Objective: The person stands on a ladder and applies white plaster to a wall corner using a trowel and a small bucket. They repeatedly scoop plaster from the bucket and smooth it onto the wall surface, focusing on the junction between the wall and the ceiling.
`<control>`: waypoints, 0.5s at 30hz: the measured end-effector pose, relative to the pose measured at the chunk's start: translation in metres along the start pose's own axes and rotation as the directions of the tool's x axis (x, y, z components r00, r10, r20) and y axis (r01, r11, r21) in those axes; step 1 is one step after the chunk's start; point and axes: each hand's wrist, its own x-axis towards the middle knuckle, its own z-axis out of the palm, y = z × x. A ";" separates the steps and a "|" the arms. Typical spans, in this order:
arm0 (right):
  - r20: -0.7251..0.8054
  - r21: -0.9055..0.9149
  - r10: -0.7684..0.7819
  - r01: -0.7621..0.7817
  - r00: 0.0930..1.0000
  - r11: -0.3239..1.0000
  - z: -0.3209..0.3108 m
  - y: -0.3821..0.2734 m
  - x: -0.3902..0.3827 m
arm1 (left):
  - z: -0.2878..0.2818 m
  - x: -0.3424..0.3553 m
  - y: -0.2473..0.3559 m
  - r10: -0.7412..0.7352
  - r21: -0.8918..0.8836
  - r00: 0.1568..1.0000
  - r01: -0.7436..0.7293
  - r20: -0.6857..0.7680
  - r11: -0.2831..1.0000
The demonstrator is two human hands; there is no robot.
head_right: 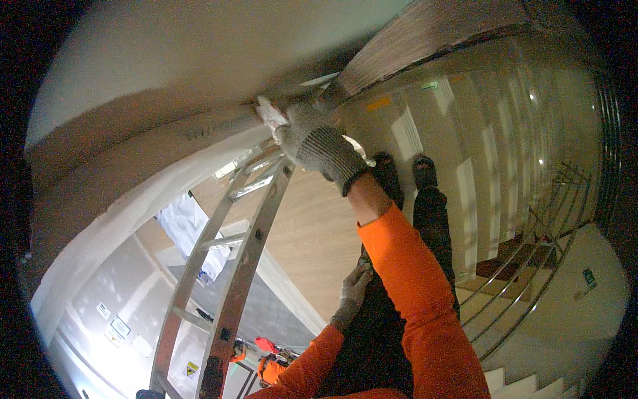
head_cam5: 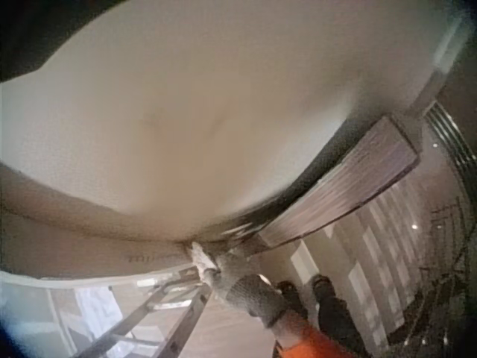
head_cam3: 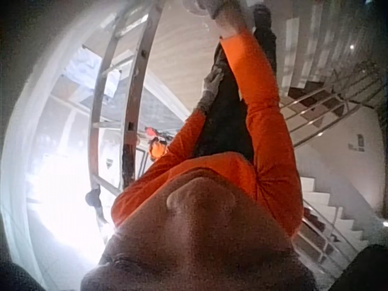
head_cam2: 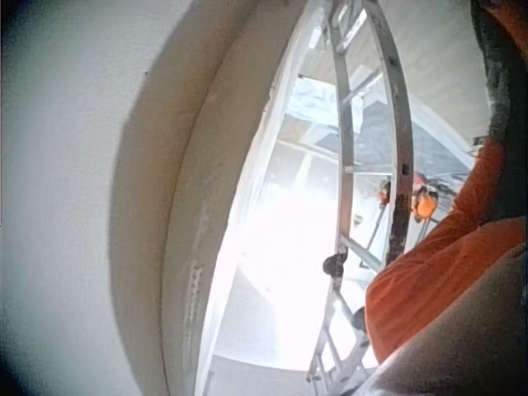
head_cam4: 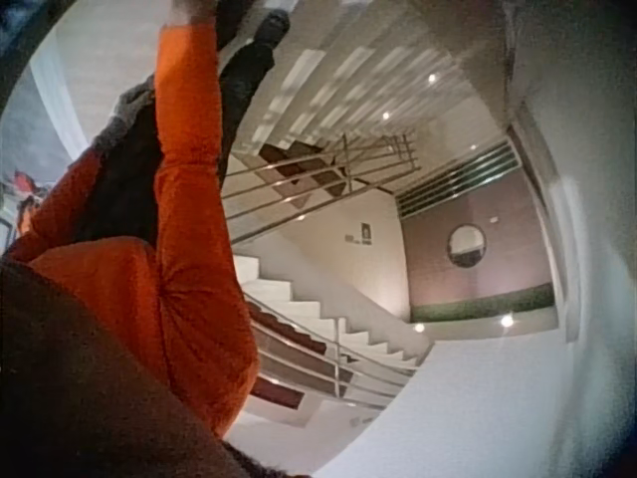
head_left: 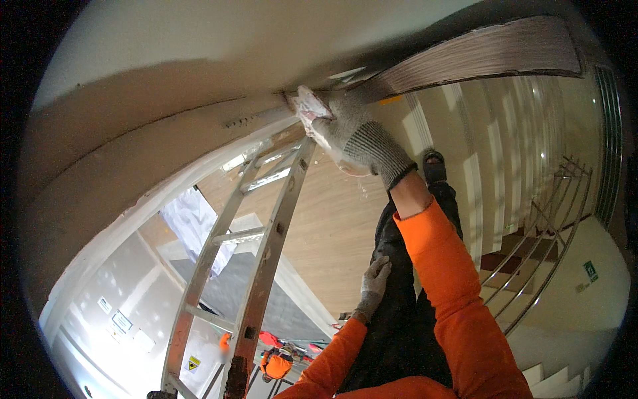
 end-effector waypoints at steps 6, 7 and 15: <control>-0.160 0.108 0.111 -0.094 0.981 0.990 -0.001 0.006 -0.033 | -0.003 0.003 0.000 0.014 -0.010 1.000 -0.014 -0.008 1.000; -0.195 0.161 0.156 -0.126 0.968 0.979 0.002 0.007 -0.035 | -0.006 0.002 -0.005 0.023 0.034 1.000 -0.023 0.001 0.999; -0.375 0.071 0.097 -0.076 0.922 0.995 0.071 0.082 0.064 | -0.010 0.003 -0.005 -0.008 0.004 0.999 0.008 0.052 1.000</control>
